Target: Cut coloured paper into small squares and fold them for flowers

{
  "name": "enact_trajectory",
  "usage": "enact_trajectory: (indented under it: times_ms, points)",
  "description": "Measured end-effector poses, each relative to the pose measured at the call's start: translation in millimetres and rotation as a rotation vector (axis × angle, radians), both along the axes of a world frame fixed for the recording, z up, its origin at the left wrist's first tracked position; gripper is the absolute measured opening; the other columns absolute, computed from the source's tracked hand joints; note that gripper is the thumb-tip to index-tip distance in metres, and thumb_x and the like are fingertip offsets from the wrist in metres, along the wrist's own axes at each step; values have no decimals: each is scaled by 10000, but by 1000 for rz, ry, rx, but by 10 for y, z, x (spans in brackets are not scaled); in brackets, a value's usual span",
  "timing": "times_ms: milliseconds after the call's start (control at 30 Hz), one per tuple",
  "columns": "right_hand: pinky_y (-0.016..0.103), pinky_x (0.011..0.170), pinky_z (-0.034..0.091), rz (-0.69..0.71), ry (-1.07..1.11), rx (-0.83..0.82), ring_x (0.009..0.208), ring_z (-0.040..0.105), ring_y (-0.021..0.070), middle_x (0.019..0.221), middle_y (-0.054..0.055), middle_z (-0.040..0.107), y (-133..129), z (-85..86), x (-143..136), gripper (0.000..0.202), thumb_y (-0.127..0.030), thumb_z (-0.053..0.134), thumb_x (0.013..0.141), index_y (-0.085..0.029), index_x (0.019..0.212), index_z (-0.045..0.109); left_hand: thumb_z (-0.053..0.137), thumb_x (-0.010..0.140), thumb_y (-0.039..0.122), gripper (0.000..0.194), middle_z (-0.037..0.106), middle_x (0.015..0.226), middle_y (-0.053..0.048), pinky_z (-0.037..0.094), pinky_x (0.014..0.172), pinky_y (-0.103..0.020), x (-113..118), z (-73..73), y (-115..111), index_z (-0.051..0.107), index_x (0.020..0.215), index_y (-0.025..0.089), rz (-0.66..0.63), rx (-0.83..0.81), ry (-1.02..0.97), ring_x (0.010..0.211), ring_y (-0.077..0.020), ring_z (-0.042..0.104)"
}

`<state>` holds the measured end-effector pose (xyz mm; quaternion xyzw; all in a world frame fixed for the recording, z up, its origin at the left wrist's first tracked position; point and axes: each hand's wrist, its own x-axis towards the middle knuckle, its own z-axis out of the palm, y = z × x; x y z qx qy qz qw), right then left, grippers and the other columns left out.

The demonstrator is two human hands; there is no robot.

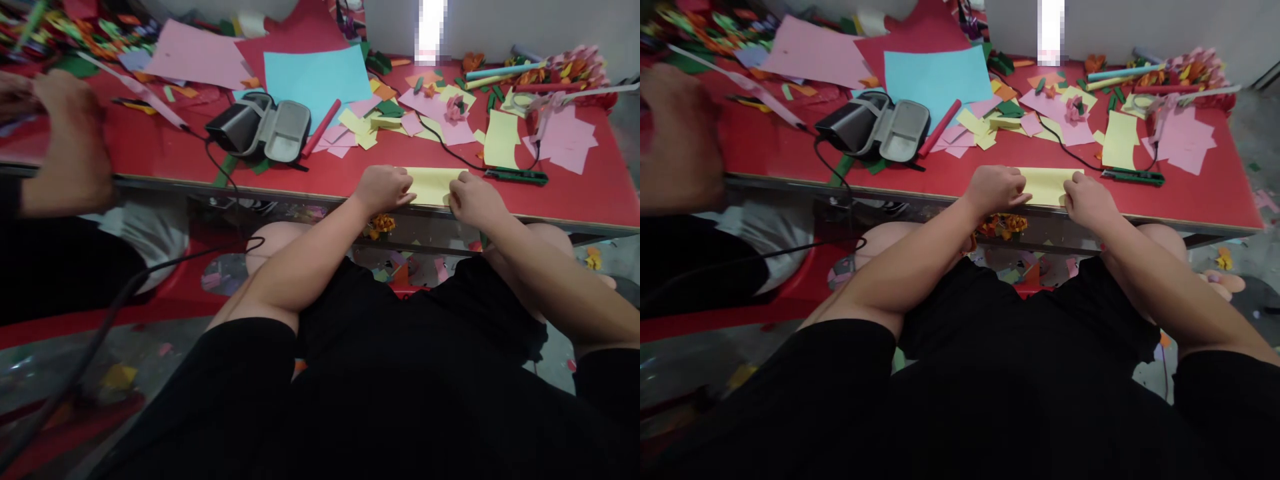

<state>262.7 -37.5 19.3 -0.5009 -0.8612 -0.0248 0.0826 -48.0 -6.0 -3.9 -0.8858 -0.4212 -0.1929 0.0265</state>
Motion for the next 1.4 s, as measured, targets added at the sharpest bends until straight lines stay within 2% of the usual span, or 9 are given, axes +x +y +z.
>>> enact_trajectory:
  times_ms: [100, 267, 500, 700, 833, 933, 1033, 1167, 1400]
  points:
    - [515, 897, 581, 88, 31, -46, 1177, 727, 396, 1354, 222, 773, 21, 10, -47, 418, -143, 549, 1105, -212, 1382, 854, 814, 1110, 367, 177, 887, 1105, -151, 472, 747, -449, 49, 12, 15, 917, 1091, 224, -78, 16, 4, 984, -340, 783]
    - [591, 1229, 594, 264, 45, -127, 1473, 679, 405, 1625, 167, 757, 114, -29, -132, 648, -62, 543, 1057, -299, 1590, 825, 695, 1187, 285, 315, 868, 1467, -200, 596, 1079, -546, 57, -20, 95, 924, 1394, 225, -257, -2, -30, 1397, -405, 756]
    - [621, 1338, 588, 309, 105, -190, 1592, 707, 402, 1778, 161, 743, 157, -139, -50, 768, -29, 577, 980, -249, 1679, 805, 667, 1217, 285, 387, 798, 1736, -161, 565, 1368, -573, 8, -150, 218, 893, 1530, 261, -340, -156, -100, 1638, -362, 739]
    - [541, 1227, 656, 182, 166, -154, 1466, 782, 361, 1577, 93, 869, 117, -41, -174, 570, -79, 581, 1029, -316, 1435, 905, 610, 1235, 347, 405, 788, 1760, -133, 569, 1393, -522, -5, -170, 258, 888, 1519, 274, -366, -182, -135, 1635, -313, 757]
    - [511, 1045, 656, 17, 126, -72, 1267, 807, 394, 1369, 200, 886, 222, -102, -412, 380, -162, 596, 1097, -209, 1330, 893, 613, 1223, 364, 404, 849, 1660, -164, 589, 1360, -513, 7, -155, 262, 897, 1482, 241, -364, -180, -124, 1603, -335, 782]
    - [564, 1139, 655, 34, 212, -33, 1357, 792, 423, 1485, 260, 839, 324, -230, -509, 411, -162, 574, 1100, -157, 1401, 853, 621, 1207, 343, 398, 879, 1589, -187, 585, 1368, -540, 11, -147, 265, 901, 1455, 208, -364, -181, -111, 1611, -358, 777]
    - [627, 1282, 642, 124, 323, -41, 1492, 779, 420, 1601, 231, 829, 381, -342, -477, 472, -139, 613, 1060, -179, 1482, 821, 613, 1206, 326, 389, 867, 1616, -177, 577, 1378, -550, 7, -141, 264, 897, 1449, 214, -372, -183, -115, 1632, -357, 762]
    - [692, 1342, 631, 203, 368, -80, 1612, 759, 427, 1688, 197, 815, 383, -423, -352, 563, -129, 625, 1068, -209, 1607, 766, 600, 1198, 323, 416, 841, 1667, -165, 577, 1367, -566, 5, -127, 251, 878, 1495, 237, -355, -228, -95, 1660, -377, 737]
    - [740, 1440, 534, 162, 328, -97, 1735, 665, 454, 1826, 239, 708, 406, -505, -242, 681, -144, 591, 1072, -155, 1749, 656, 607, 1185, 340, 651, 608, 1932, -187, 437, 1496, -621, -7, -172, 223, 663, 1822, 214, -213, -333, -45, 1817, -401, 564]
